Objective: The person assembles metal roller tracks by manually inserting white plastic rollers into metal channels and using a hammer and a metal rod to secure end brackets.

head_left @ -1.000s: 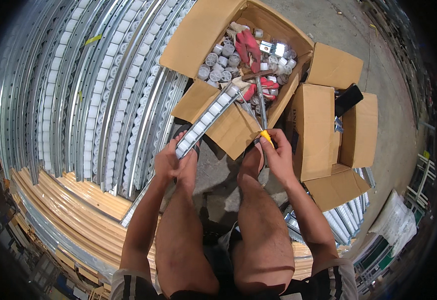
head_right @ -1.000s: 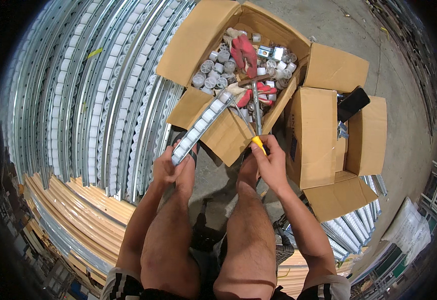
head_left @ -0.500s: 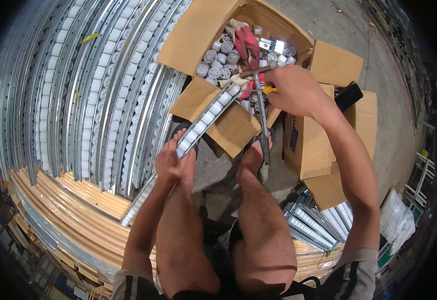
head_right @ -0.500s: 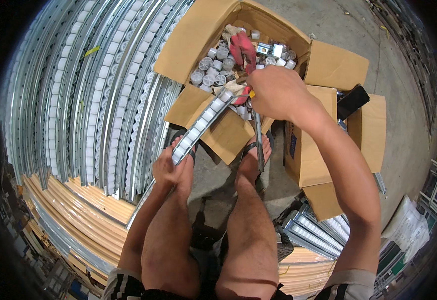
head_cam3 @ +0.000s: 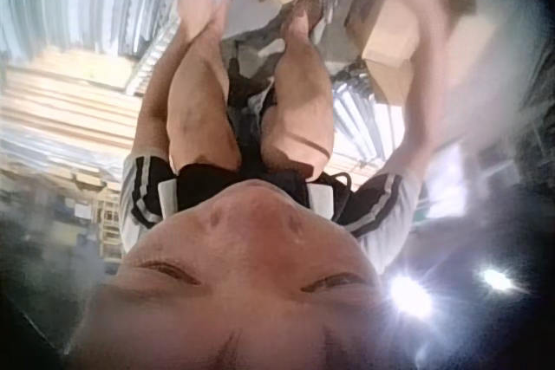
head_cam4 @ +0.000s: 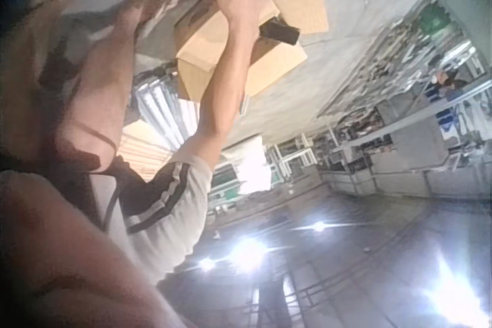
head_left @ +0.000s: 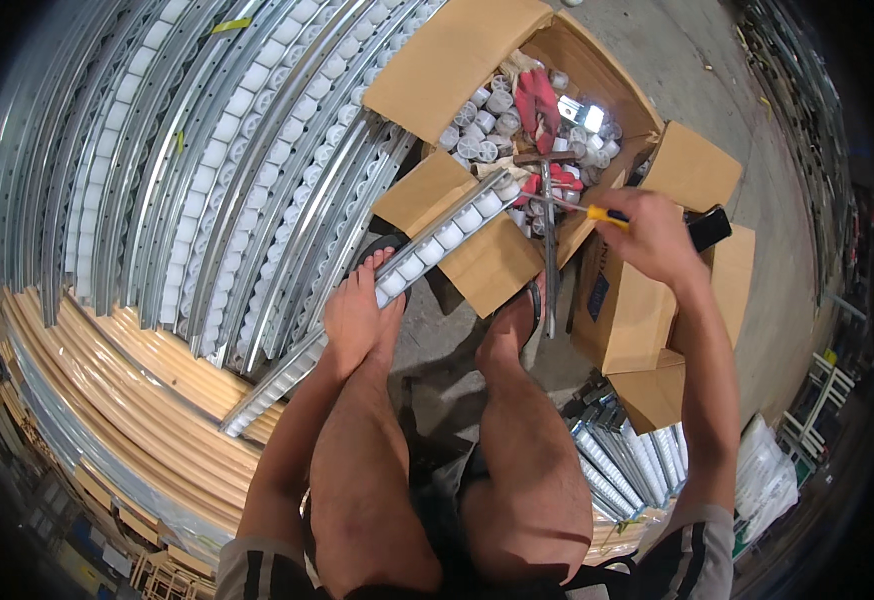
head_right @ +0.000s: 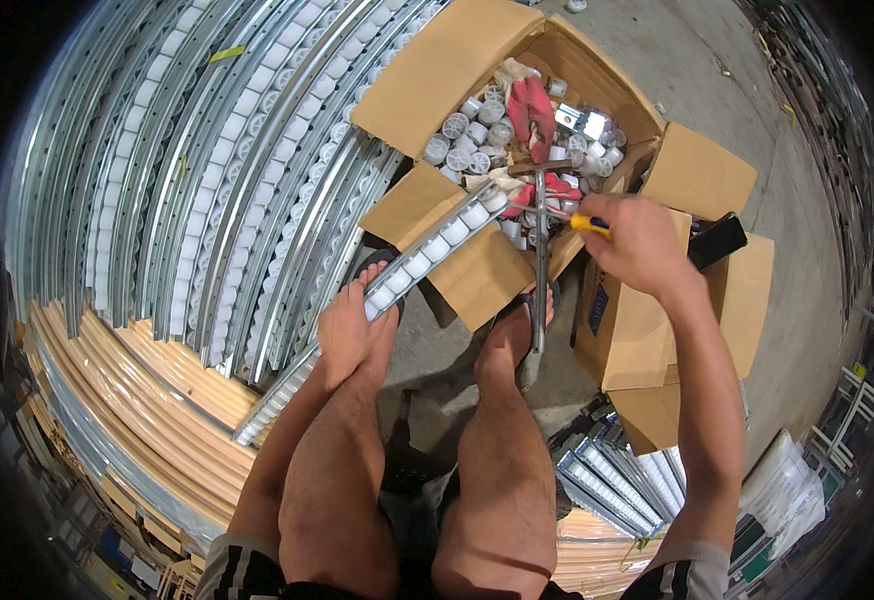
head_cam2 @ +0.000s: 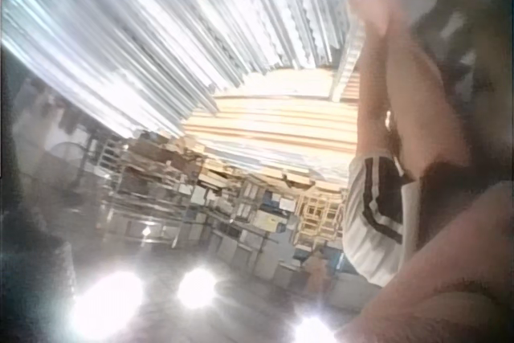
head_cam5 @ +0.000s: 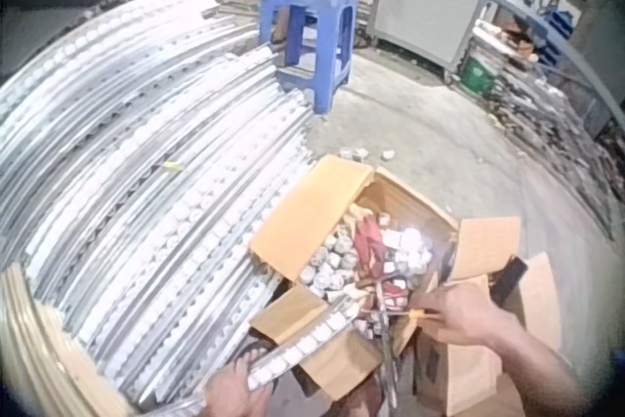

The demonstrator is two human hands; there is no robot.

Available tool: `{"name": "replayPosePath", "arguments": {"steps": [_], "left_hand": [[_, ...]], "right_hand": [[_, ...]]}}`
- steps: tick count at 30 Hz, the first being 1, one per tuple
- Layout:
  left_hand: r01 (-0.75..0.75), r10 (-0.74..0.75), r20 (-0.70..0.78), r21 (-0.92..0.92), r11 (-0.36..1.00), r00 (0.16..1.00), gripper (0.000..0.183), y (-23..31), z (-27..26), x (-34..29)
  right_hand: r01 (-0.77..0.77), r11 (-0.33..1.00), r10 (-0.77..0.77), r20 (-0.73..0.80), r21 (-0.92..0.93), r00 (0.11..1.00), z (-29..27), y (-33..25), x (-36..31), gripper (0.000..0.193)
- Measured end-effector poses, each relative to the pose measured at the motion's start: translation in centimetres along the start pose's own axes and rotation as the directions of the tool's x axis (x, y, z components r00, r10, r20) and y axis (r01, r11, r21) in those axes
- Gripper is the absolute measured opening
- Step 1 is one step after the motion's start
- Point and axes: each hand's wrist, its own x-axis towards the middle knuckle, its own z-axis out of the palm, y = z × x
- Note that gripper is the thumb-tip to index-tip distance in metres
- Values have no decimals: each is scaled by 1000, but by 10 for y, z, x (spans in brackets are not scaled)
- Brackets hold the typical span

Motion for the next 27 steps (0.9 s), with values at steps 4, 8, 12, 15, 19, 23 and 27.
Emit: {"name": "replayPosePath", "arguments": {"steps": [4,8,12,15,19,23,27], "left_hand": [[-40,44,-77,53,998,996,50,2,3,-6],[-61,61,-68,1,998,996,61,6,-6,-8],[-49,49,14,-3,999,999,77,5,-7,-12],[-13,12,67,8,1000,998,83,5,-8,-13],[-70,71,80,-5,998,994,86,1,-10,-13],[-2,25,231,-97,995,973,90,-1,-17,-8],[-93,98,59,-89,992,993,83,1,-2,-14]], "right_hand": [[-36,992,32,-32,-124,999,-62,-46,9,21],[-70,997,71,36,-45,997,-57,-47,20,20],[-115,993,117,87,-24,989,-49,-37,26,24],[-128,991,130,94,-33,987,-50,-39,29,26],[-21,998,26,92,-56,995,-49,-42,33,24],[130,991,-123,151,-39,981,-58,-23,54,20],[193,980,-200,399,57,895,-69,-15,107,21]]}}
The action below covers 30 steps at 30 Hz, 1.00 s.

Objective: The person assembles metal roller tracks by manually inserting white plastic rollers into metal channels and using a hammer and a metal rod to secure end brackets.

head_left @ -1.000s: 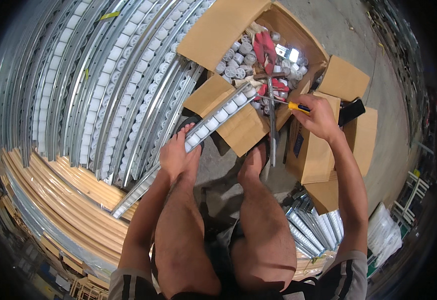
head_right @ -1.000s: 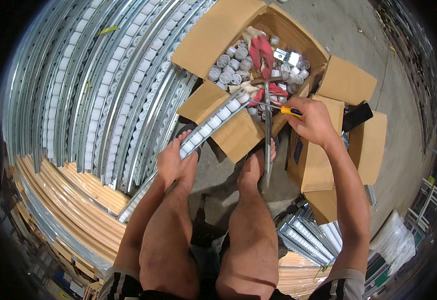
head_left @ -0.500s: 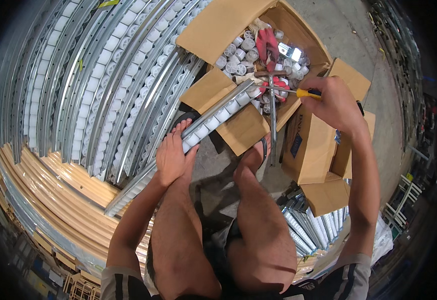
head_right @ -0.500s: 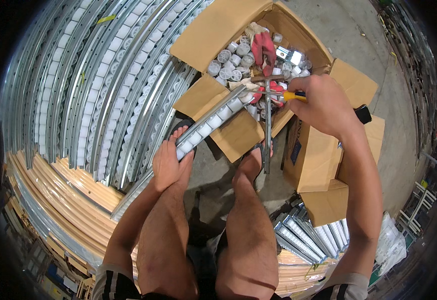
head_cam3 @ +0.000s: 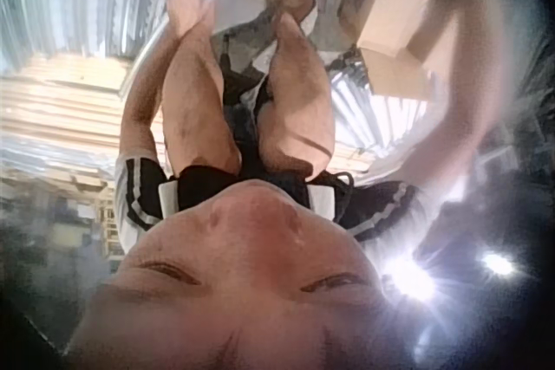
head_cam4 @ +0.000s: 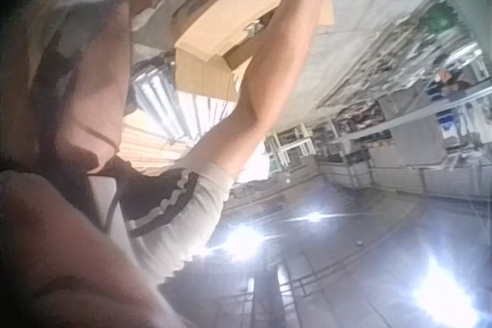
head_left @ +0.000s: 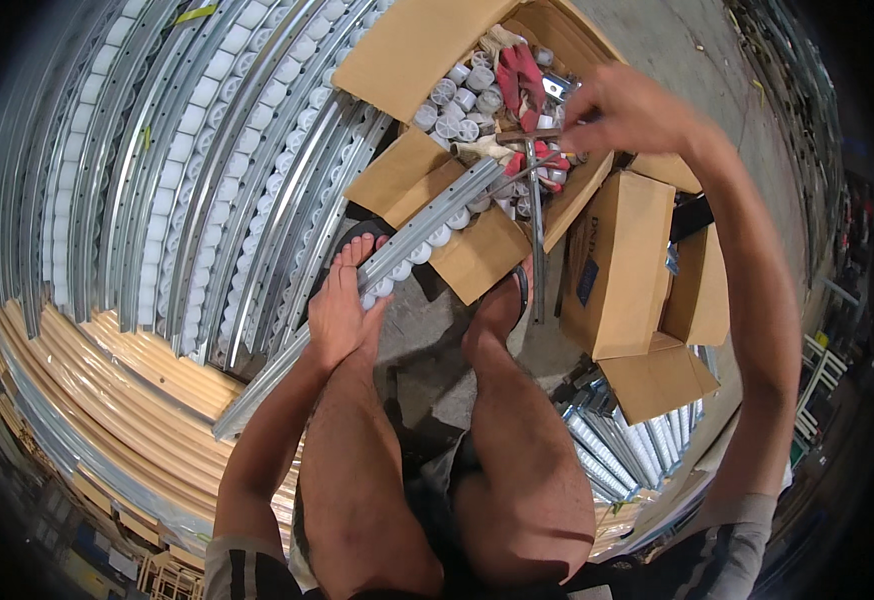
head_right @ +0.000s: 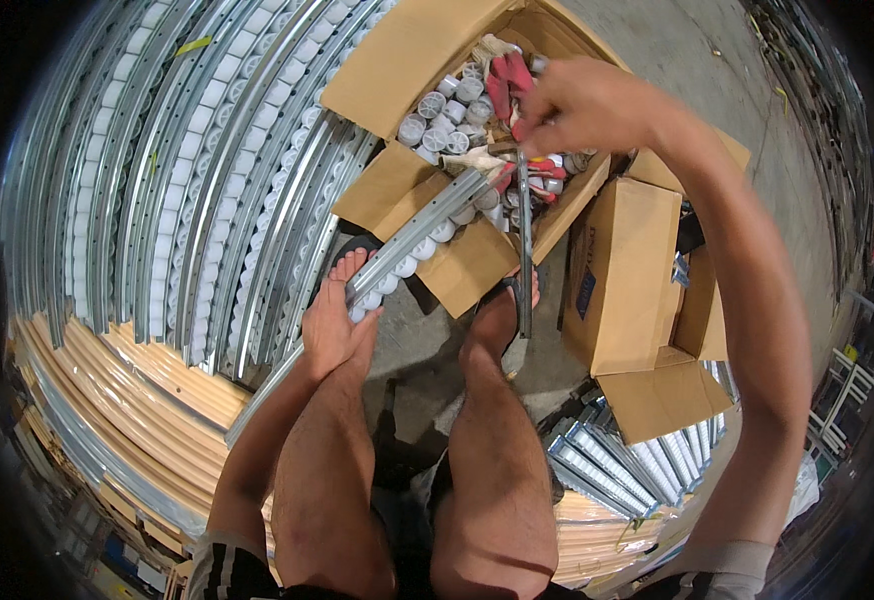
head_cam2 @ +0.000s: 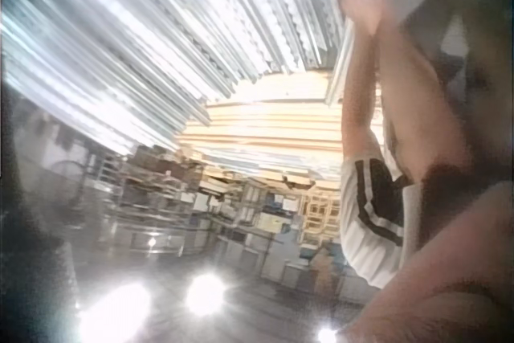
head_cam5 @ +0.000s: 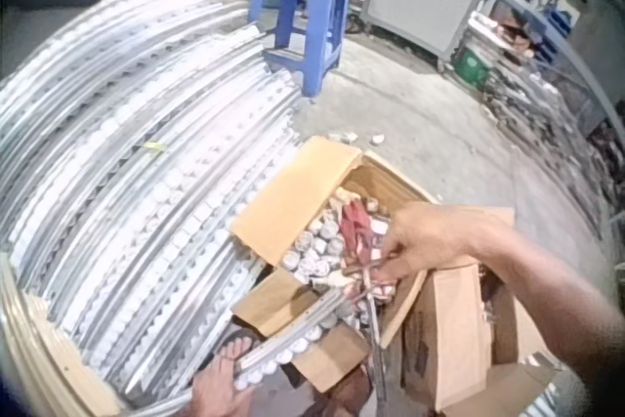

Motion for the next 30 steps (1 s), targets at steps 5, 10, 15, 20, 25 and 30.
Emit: {"name": "replayPosePath", "arguments": {"steps": [5,10,15,20,25,30], "left_hand": [[18,-18,2,-41,999,1000,77,6,-2,2],[72,-72,14,-40,997,997,68,3,0,1],[28,-28,-3,-20,999,1000,69,0,2,0],[74,-74,8,-24,997,997,71,5,-1,2],[86,-85,23,-43,995,996,72,2,0,0],[24,-24,-37,-1,1000,999,70,-3,6,-1]], "right_hand": [[55,906,-51,22,-420,998,-4,-45,50,19],[-80,885,20,-134,-459,991,-10,-63,8,21],[-154,948,71,-288,-277,955,25,-42,-37,17],[-239,926,147,-305,-292,941,21,-43,-68,15],[-126,963,39,-341,-238,939,39,-45,-65,16],[-236,879,123,-282,-414,952,47,-37,-68,16]]}}
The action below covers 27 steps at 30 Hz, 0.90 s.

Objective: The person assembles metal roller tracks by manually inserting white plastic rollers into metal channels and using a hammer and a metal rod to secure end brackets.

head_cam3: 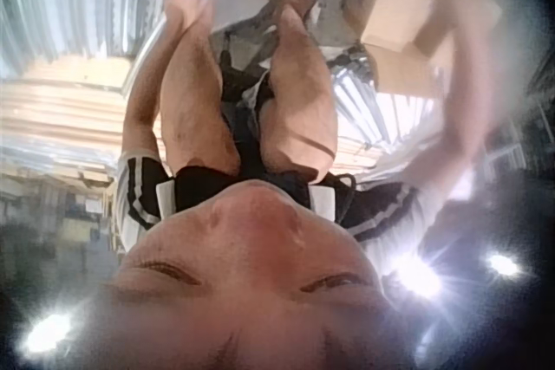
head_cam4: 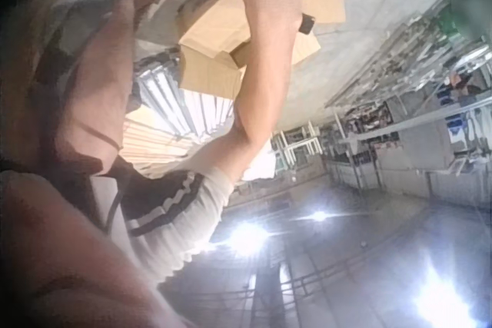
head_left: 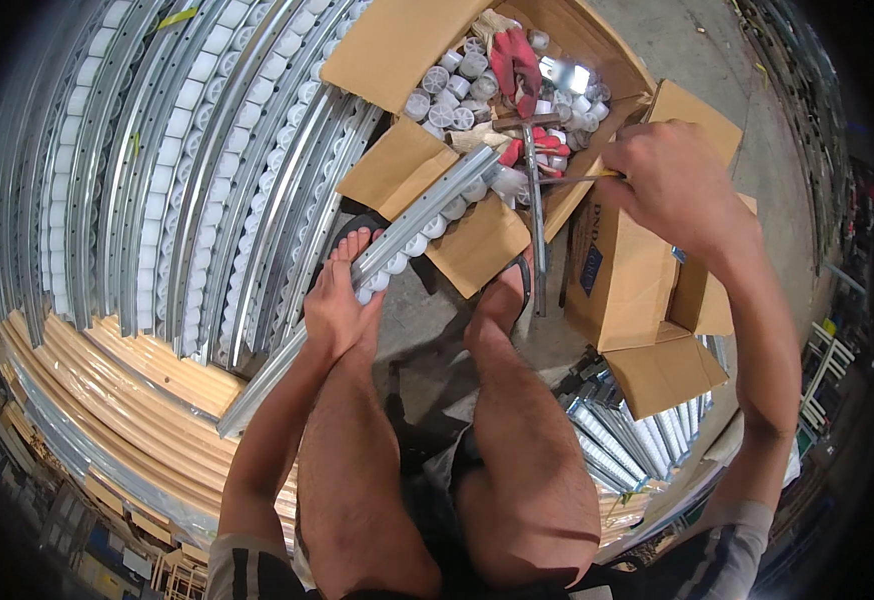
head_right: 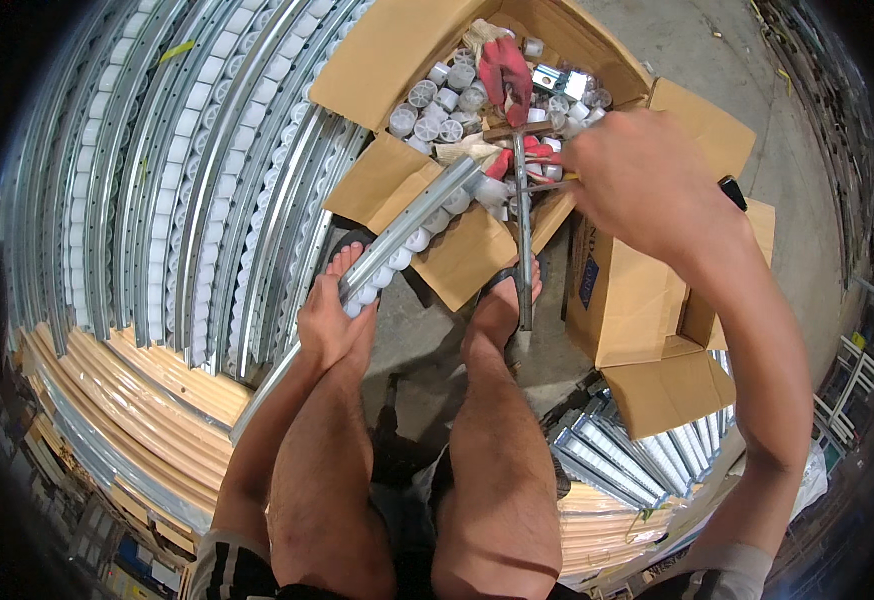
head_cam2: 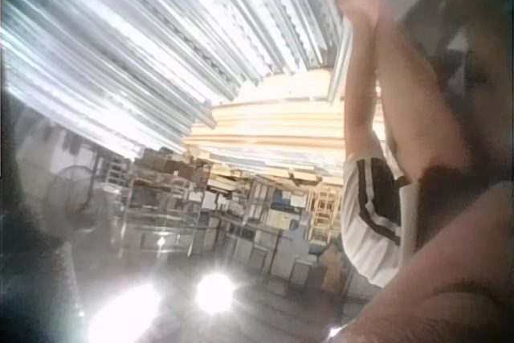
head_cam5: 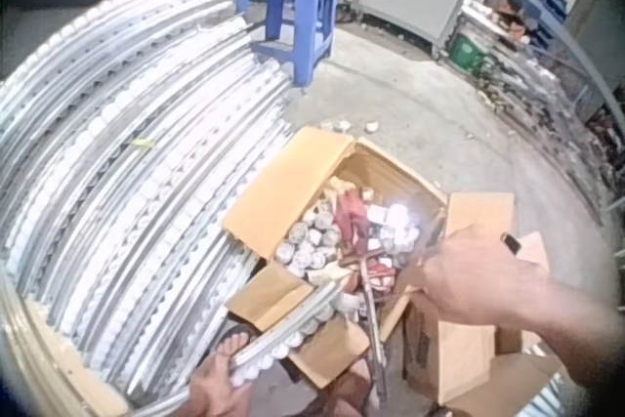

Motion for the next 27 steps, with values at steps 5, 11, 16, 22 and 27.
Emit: {"name": "replayPosePath", "arguments": {"steps": [5,11,16,22,27], "left_hand": [[-20,21,-16,24,1000,1000,72,0,1,-2],[-7,4,-25,-114,993,1000,73,-17,-9,11],[107,-73,207,-161,981,976,53,-20,-38,25],[181,-86,315,-285,941,945,53,-29,-45,26],[351,-141,488,-371,860,861,43,-41,-47,33]], "right_hand": [[-145,989,144,-27,-40,989,-18,17,-18,17],[-200,939,251,-161,279,954,-9,19,-31,20],[-215,816,355,-170,537,919,39,14,-45,25],[-227,413,464,10,882,886,92,-18,-70,31],[-182,29,488,145,983,861,126,-39,-86,24]]}}
